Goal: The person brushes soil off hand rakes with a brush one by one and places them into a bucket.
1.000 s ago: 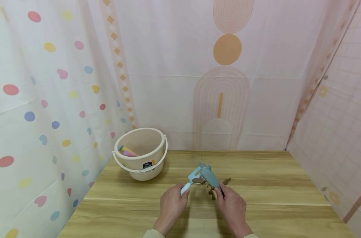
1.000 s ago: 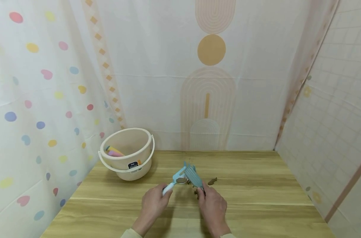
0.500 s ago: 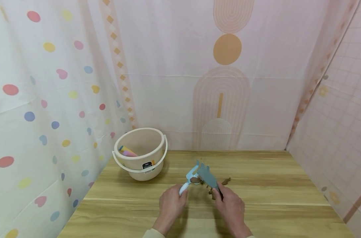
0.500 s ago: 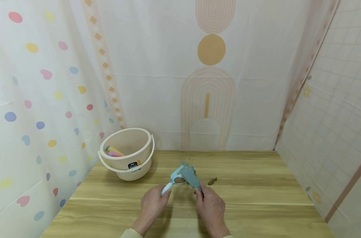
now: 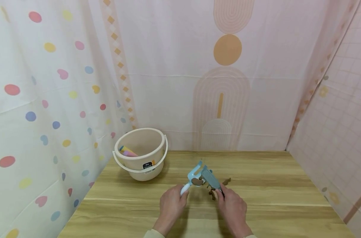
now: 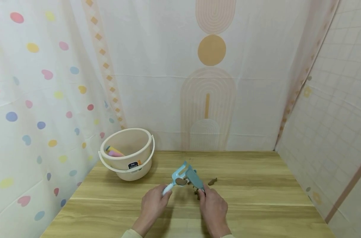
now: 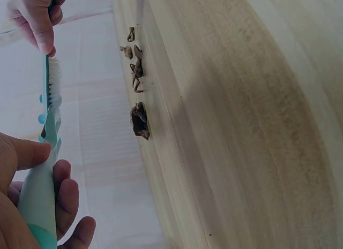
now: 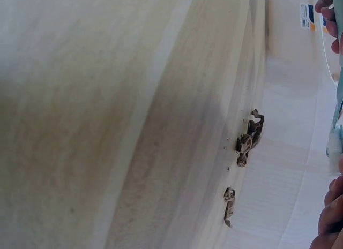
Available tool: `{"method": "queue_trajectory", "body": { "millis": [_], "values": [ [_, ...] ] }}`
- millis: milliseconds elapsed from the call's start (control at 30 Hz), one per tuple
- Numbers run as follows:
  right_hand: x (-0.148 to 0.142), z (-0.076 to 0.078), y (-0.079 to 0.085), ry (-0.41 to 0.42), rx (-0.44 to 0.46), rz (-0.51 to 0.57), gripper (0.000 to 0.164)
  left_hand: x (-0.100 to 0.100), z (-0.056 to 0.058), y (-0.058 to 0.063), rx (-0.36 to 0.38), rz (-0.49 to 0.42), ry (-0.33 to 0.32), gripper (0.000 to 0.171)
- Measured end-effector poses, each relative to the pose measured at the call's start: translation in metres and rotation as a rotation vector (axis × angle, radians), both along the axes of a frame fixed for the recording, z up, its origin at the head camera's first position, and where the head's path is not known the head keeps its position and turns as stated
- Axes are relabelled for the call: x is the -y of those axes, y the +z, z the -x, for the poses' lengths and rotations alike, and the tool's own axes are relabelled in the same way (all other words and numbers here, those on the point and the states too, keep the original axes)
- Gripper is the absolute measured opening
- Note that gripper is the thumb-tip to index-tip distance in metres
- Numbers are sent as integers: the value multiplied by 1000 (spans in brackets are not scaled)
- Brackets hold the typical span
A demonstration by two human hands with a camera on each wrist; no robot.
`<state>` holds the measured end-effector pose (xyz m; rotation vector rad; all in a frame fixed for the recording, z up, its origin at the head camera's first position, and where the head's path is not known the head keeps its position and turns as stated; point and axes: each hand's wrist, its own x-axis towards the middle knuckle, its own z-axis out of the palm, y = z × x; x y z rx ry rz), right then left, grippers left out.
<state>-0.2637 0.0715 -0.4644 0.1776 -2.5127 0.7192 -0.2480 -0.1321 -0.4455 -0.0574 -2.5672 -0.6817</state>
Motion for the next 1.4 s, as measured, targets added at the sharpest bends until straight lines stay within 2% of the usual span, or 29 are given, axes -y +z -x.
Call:
{"method": "queue_trajectory", "body": {
  "millis": [133,300,500,767,1000,1167,1267,1400],
  "values": [
    [-1,-1,0,3,53,22,33,1,0,-1,30,-11,-8,11],
    [-1,-3,-2,15,94,74,36,2,0,-4,87,-33,8,11],
    [1,-4,-5,60,42,54,32,1,2,-3,60,-48,11,11],
    [1,-3,-7,25,40,18,33,-1,-1,-1,51,-60,9,11],
    [-4,-3,-7,-16,43,34,33,-2,-2,0,42,-60,0,12],
    [-4,-3,-6,0,43,57,33,-2,-1,0,70,-77,0,14],
    [-1,-3,-7,16,-3,73,31,-2,0,-2,71,-77,-7,14],
    [4,-5,-7,78,-81,75,29,-3,0,-4,33,-6,-26,10]
  ]
}}
